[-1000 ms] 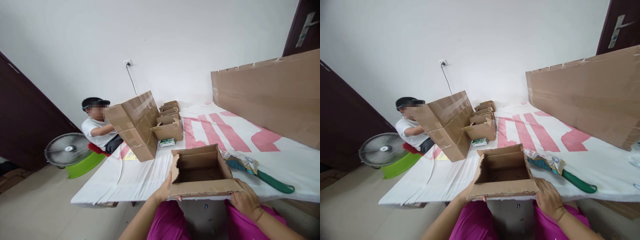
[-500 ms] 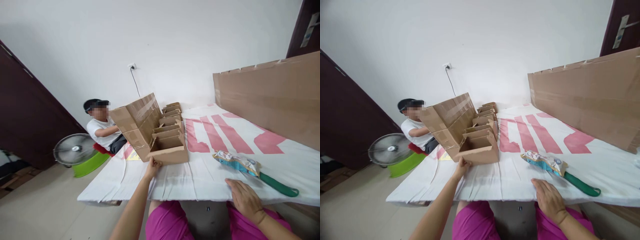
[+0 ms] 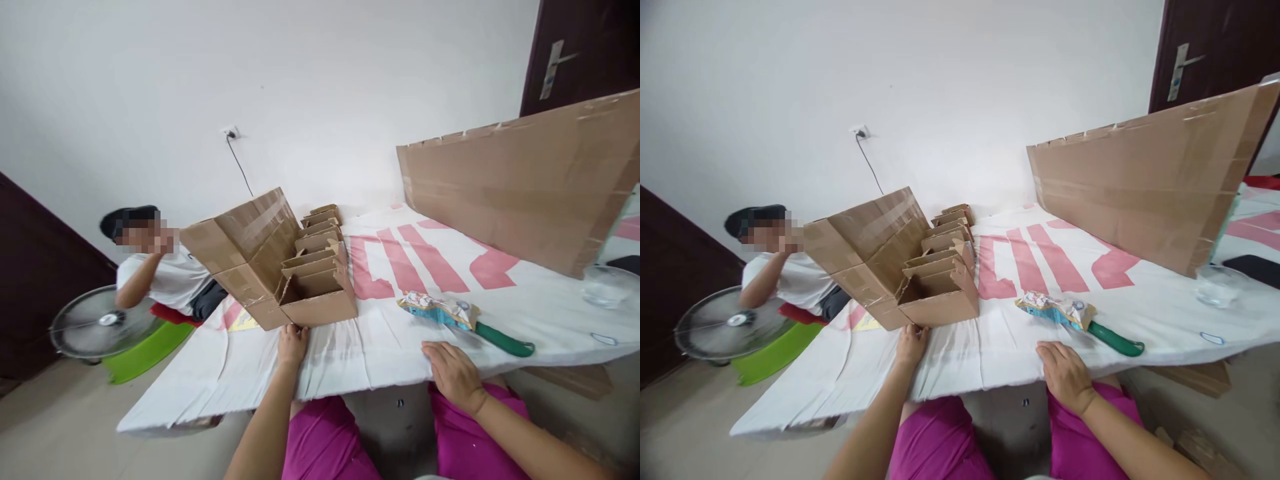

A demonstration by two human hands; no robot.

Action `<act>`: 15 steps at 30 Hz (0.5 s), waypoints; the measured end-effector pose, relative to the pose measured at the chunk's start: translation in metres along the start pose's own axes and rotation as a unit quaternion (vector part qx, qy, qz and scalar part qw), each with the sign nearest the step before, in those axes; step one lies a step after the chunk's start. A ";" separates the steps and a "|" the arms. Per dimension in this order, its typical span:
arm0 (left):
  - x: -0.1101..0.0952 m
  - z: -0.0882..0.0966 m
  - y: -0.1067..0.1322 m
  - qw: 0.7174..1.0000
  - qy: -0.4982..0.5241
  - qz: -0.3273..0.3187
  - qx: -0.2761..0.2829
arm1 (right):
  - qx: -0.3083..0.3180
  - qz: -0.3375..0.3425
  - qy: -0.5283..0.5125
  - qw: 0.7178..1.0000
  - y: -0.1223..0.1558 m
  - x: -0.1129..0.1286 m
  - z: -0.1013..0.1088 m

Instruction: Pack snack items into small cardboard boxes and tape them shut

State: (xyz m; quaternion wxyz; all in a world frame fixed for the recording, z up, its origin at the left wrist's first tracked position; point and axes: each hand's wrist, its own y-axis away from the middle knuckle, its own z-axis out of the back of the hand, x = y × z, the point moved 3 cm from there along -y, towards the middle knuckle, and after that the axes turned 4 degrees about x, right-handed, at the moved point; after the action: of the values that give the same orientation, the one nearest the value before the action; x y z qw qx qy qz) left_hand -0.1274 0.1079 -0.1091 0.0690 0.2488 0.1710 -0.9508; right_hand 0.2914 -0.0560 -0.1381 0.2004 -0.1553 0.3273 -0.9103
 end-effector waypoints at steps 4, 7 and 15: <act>-0.014 0.001 0.007 0.999 -0.040 -0.003 0.032 | 0.002 -0.027 -0.038 0.999 -0.003 0.002 0.003; -0.026 0.007 0.017 0.997 -0.044 -0.015 0.059 | -0.008 -0.045 -0.114 0.992 -0.004 0.000 0.015; -0.096 0.001 0.076 0.982 0.059 -0.110 0.144 | -0.076 -0.416 -0.207 0.882 -0.010 -0.088 0.068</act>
State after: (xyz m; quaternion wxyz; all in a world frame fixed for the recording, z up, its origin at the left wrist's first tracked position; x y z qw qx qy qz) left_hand -0.0283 0.0414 -0.0823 -0.0831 0.2913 0.0624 -0.9510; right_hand 0.3941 -0.0442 -0.0946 -0.1457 -0.4768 0.2515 -0.8296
